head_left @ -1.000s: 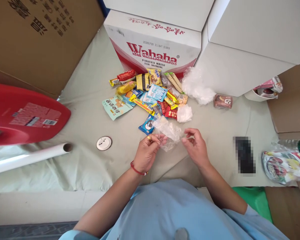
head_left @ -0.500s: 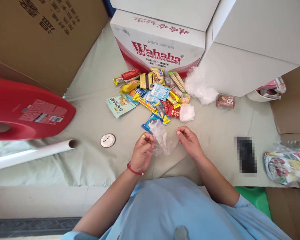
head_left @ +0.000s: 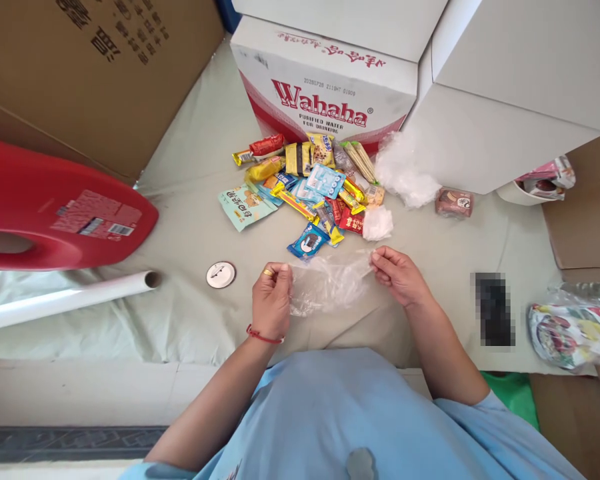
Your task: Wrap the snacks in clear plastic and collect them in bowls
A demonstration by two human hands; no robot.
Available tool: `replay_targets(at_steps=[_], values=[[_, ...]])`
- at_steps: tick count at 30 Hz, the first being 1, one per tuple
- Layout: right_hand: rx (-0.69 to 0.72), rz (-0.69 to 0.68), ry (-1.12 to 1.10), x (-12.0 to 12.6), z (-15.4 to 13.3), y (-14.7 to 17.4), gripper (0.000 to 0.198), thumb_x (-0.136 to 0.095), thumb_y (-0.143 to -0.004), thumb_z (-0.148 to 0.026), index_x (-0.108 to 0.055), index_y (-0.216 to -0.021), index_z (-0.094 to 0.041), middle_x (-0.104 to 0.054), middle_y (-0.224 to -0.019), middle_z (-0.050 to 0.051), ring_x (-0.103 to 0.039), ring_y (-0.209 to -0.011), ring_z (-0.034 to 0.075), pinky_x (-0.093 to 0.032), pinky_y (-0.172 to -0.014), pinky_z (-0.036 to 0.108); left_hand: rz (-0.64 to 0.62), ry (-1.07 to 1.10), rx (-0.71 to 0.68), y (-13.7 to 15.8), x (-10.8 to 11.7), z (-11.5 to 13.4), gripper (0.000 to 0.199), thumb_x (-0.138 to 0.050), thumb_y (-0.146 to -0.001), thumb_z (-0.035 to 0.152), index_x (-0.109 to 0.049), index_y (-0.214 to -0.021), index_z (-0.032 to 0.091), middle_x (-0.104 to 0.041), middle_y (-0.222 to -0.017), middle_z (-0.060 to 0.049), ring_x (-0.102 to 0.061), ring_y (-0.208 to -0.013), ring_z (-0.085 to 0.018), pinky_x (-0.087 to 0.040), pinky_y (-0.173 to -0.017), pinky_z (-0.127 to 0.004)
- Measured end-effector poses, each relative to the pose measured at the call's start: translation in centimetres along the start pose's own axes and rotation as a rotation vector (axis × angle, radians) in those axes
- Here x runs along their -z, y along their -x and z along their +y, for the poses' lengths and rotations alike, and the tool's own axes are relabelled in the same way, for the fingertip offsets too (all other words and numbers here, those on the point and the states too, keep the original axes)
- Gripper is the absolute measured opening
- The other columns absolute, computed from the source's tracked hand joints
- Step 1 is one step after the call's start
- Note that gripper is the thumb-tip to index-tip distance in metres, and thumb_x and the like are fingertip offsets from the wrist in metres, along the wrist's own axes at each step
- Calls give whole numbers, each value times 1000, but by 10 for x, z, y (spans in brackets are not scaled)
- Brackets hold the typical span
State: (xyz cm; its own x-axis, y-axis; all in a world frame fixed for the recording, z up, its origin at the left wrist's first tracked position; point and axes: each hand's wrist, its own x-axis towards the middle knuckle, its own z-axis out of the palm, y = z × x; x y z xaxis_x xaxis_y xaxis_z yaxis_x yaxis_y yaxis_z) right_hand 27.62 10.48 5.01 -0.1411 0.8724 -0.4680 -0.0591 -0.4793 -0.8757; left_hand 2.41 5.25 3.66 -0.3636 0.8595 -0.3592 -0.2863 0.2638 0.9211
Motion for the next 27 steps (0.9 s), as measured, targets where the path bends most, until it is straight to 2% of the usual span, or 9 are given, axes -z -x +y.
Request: replay_targets(at_steps=[3,6,9,13,15,17,21,24,27], values=[[106,219,139,19,9,7,44,-82,-76,-62,-66,-84,-22,-58,-72,-2,-42,-57,10,-34,-52,24,7,109,63,1,-5,5,55,-83,-74,66,-50,-71,23,-41,-63,7,-30,-52,-8,-23,-46,-23],[325,364,302,24,13,21,43,-64,-93,-65,-72,-102,-24,-68,-97,5,-61,-85,19,-52,-74,31,-37,114,86,6,-13,10,57,-82,-73,72,-54,-70,22,-38,-60,6,-28,-51,-8,-22,-44,-23],[524,141,505,17,7,33,59,-53,-96,-74,-68,-130,-29,-64,-136,11,-57,-129,30,-49,-108,47,-120,109,116,10,-18,13,54,-79,-75,73,-63,-75,22,-34,-57,7,-27,-50,-8,-22,-44,-23],[623,-235,812,0,3,37,99,-79,-71,-80,-54,-152,-28,-55,-152,15,-34,-153,41,-31,-126,60,-229,212,248,13,-15,22,54,-78,-76,71,-70,-91,21,-35,-58,8,-23,-47,-6,-18,-43,-22],[637,-292,865,-8,11,35,100,-85,-68,-74,-56,-150,-27,-56,-151,17,-32,-155,41,-32,-125,62,-274,279,298,16,-10,27,49,-81,-75,62,-70,-99,21,-40,-63,7,-25,-47,-5,-20,-44,-21],[641,-303,862,-15,22,32,76,-84,-77,-66,-65,-139,-26,-60,-146,16,-35,-154,39,-34,-124,61,-302,303,301,20,-7,29,46,-87,-68,43,-68,-104,22,-44,-68,7,-31,-50,-5,-25,-46,-21],[554,-239,679,-21,29,34,20,-68,-97,-44,-77,-100,-27,-73,-126,12,-50,-144,34,-39,-120,59,-327,169,229,24,6,31,53,-87,-57,18,-66,-105,24,-45,-75,6,-40,-61,-8,-34,-53,-20],[304,-174,343,-11,14,40,19,-71,-93,-43,-73,-87,-25,-76,-117,9,-67,-122,29,-52,-109,52,-383,-22,160,6,28,41,56,-89,-56,19,-68,-108,23,-50,-85,3,-46,-69,-10,-41,-60,-21],[-48,-223,-46,1,-3,45,27,-79,-83,-46,-67,-82,-22,-77,-100,7,-75,-78,20,-62,-65,34,-459,-218,98,-26,50,56,63,-89,-55,23,-68,-115,25,-56,-105,-2,-48,-72,-11,-47,-64,-26]])
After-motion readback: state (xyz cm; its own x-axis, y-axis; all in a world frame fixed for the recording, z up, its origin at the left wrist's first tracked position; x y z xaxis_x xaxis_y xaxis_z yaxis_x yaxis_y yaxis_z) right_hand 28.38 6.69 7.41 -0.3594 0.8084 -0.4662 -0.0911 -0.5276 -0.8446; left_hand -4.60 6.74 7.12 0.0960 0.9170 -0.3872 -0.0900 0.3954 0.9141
